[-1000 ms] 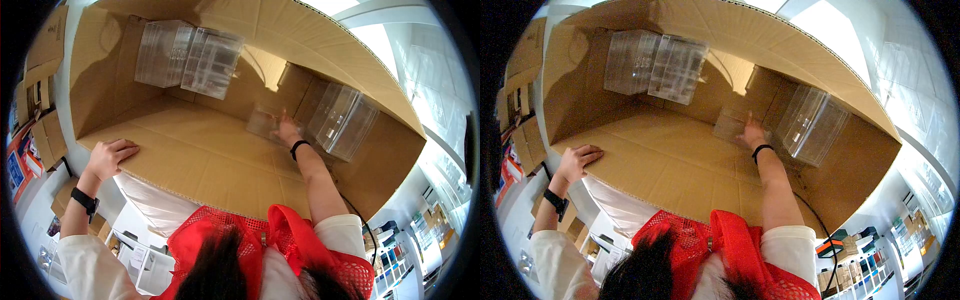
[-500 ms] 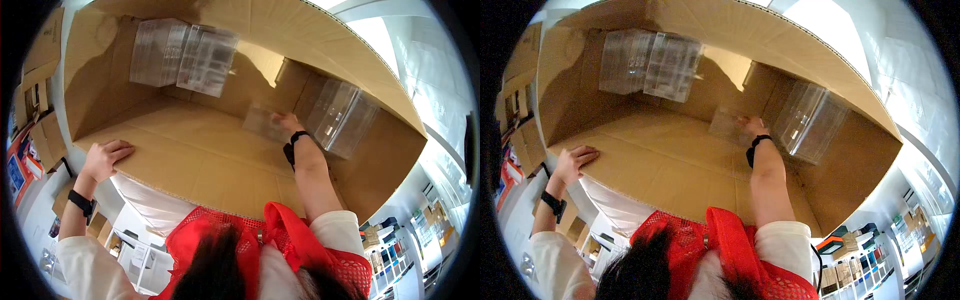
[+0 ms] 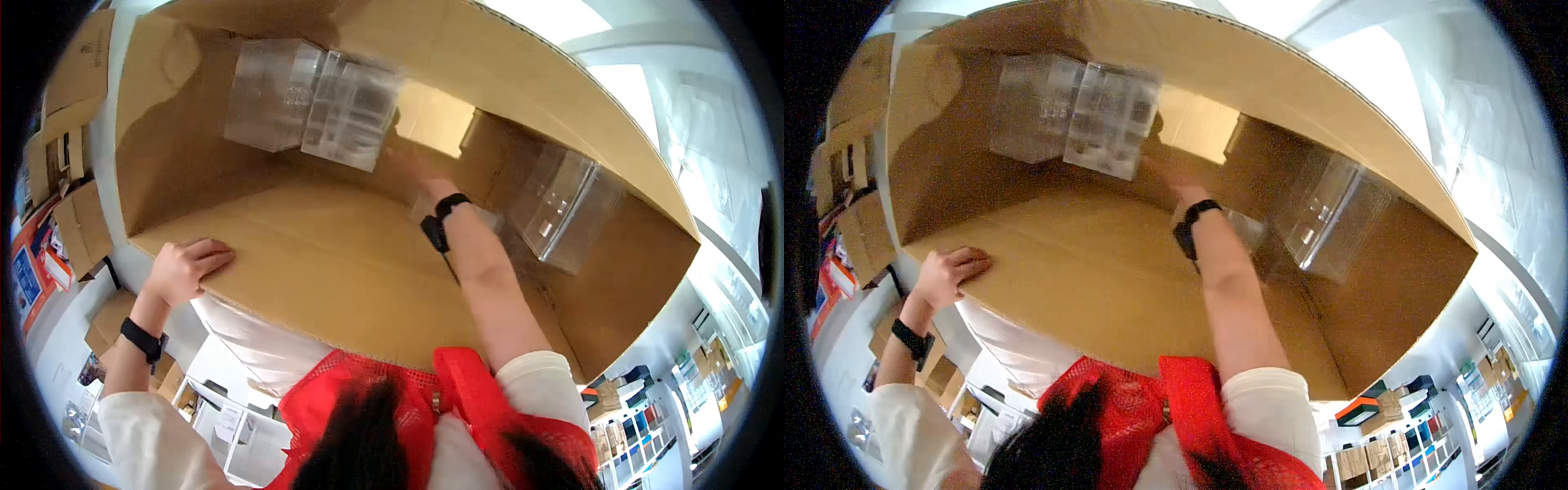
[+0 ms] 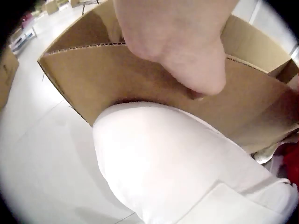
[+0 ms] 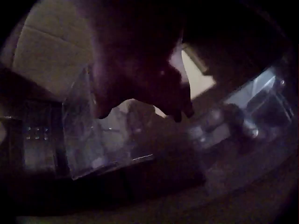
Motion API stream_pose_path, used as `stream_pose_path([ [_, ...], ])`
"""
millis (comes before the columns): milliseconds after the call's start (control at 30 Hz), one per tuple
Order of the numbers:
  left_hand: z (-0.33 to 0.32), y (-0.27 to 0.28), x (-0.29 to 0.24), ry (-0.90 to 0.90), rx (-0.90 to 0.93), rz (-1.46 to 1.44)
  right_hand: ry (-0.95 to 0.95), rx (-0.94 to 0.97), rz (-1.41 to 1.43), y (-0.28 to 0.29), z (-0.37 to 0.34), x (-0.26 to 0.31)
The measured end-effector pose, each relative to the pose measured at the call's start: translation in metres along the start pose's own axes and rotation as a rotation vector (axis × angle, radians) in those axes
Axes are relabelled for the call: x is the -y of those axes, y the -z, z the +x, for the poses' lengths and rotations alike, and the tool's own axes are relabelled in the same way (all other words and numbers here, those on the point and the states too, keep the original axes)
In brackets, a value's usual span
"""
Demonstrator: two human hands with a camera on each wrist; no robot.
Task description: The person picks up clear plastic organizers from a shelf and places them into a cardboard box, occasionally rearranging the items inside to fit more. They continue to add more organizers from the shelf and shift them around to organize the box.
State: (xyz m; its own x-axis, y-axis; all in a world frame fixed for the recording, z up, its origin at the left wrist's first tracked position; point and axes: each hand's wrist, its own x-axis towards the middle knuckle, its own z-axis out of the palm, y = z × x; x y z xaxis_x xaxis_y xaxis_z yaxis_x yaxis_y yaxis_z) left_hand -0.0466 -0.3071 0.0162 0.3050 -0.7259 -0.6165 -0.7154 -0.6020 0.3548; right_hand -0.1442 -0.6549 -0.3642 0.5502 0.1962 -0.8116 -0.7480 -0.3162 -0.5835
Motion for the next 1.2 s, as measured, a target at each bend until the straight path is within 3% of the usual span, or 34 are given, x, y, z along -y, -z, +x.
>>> stream_pose_path([
  [133,0.003,0.004,0.003,-0.039,-0.044,0.045,0.051,-0.157,0.207,-0.052,0.049,0.055],
  [233,0.001,-0.001,0.003,-0.028,-0.079,0.011,-0.096,-0.431,0.288,-0.081,0.071,0.056],
  [333,0.001,0.001,0.0,0.0,-0.082,0.009,-0.038,-0.376,0.502,-0.072,0.047,0.066],
  [433,0.002,0.002,-0.001,-0.004,-0.092,0.006,0.19,-0.383,0.405,-0.056,0.019,0.08],
  [533,-0.001,0.0,-0.001,-0.007,-0.113,-0.007,0.122,-0.296,0.623,-0.054,0.0,0.084],
  [633,-0.002,0.0,-0.003,-0.002,-0.123,-0.015,0.013,-0.21,0.553,-0.036,-0.026,0.086],
  [733,-0.001,-0.002,-0.005,0.004,-0.153,-0.006,0.011,-0.414,0.238,-0.005,-0.078,0.1],
  [833,-0.001,-0.003,-0.007,-0.008,-0.177,0.007,0.022,-0.573,-0.297,0.031,-0.136,0.106],
  [967,0.0,-0.005,-0.008,0.001,-0.218,-0.013,0.38,-0.846,-0.806,0.07,-0.167,0.053],
  [1200,0.0,-0.005,-0.009,-0.011,-0.181,-0.012,0.297,-0.706,-1.039,0.088,-0.158,-0.019],
])
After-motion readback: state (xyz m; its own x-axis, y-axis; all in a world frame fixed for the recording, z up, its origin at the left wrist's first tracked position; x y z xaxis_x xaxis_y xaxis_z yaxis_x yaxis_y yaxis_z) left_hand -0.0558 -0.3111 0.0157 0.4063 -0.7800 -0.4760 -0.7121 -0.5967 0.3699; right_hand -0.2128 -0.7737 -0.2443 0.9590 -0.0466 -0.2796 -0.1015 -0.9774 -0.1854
